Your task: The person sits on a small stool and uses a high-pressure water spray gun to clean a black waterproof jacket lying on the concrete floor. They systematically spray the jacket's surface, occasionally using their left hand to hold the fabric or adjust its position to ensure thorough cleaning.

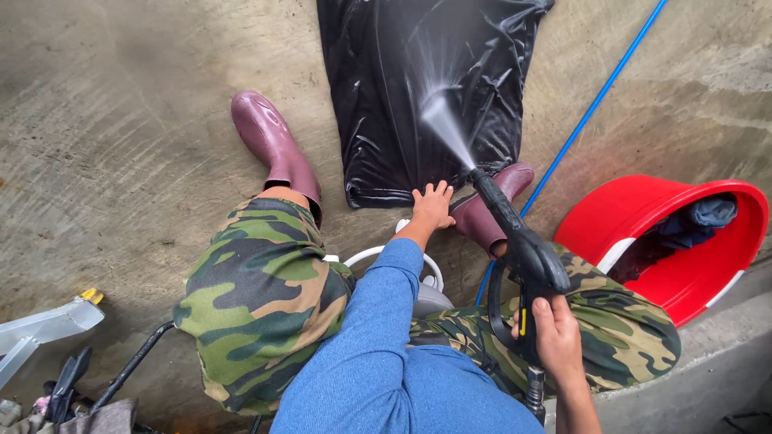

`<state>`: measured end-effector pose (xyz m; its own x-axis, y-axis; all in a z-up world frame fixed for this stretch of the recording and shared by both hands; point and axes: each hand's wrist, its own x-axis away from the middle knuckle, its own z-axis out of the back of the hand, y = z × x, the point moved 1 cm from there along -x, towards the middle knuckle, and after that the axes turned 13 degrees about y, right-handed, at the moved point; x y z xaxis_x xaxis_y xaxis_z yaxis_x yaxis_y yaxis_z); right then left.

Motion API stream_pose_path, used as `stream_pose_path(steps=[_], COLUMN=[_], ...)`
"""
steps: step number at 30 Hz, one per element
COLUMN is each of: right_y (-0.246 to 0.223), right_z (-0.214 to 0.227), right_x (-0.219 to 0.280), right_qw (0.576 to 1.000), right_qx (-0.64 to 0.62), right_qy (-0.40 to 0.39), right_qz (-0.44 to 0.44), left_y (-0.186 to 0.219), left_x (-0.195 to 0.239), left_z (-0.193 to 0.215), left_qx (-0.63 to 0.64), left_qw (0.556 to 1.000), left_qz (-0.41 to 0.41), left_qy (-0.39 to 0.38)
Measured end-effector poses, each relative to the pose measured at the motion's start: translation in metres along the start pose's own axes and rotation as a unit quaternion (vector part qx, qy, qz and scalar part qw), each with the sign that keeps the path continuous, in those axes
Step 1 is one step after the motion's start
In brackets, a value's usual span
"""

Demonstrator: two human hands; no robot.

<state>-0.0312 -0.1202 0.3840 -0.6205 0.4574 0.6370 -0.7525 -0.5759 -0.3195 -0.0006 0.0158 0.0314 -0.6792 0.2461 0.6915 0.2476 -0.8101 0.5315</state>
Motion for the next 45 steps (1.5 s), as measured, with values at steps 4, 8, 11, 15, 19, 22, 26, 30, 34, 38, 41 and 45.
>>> stream_pose_path(steps=[4, 8, 11, 15, 19, 22, 26, 30, 34, 38, 41, 45], right_y=[-0.029, -0.054, -0.063, -0.052, -0.026, 0.006, -0.015, -0.048, -0.082, -0.081, -0.058, -0.018], right_z=[-0.013, -0.020, -0.018, -0.004, 0.005, 0.002, -0.019, -0.032, -0.037, -0.024, -0.010, 0.001], right_x=[-0.015, -0.018, -0.016, -0.007, 0.000, -0.009, -0.013, -0.007, -0.006, 0.004, 0.010, 0.010], right_qw=[0.996, 0.997, 0.993, 0.990, 0.997, 0.998, 0.998, 0.997, 0.995, 0.991, 0.990, 0.995], right_qx=[-0.059, -0.056, -0.026, -0.047, -0.042, -0.032, 0.008, 0.018, 0.023, 0.007, 0.021, 0.075], right_qy=[-0.044, -0.026, -0.009, 0.012, 0.019, -0.014, -0.025, -0.039, -0.028, -0.010, -0.002, -0.007], right_qz=[0.048, 0.054, 0.111, 0.133, 0.058, 0.044, 0.065, 0.069, 0.098, 0.130, 0.143, 0.071], left_y=[0.001, -0.003, -0.016, -0.046, -0.078, -0.068, -0.055, -0.032, -0.015, -0.008, -0.008, -0.008], left_x=[0.001, 0.000, -0.008, -0.004, 0.016, 0.020, 0.006, 0.013, 0.014, 0.013, 0.015, 0.014], left_z=[0.007, 0.013, 0.007, 0.015, 0.010, 0.012, 0.008, -0.006, 0.000, 0.006, 0.012, 0.010], left_qx=[0.009, 0.014, 0.098, 0.015, -0.094, -0.101, -0.085, -0.059, -0.008, -0.005, 0.019, 0.018], left_qw=[1.000, 1.000, 0.995, 0.937, 0.941, 0.957, 0.953, 0.974, 0.992, 0.996, 0.996, 0.996], left_qz=[0.002, -0.001, 0.024, 0.020, 0.047, 0.047, 0.050, 0.052, 0.045, 0.051, 0.060, 0.055], left_qy=[-0.016, -0.014, -0.005, 0.348, 0.323, 0.266, 0.288, 0.212, 0.113, 0.070, 0.062, 0.065])
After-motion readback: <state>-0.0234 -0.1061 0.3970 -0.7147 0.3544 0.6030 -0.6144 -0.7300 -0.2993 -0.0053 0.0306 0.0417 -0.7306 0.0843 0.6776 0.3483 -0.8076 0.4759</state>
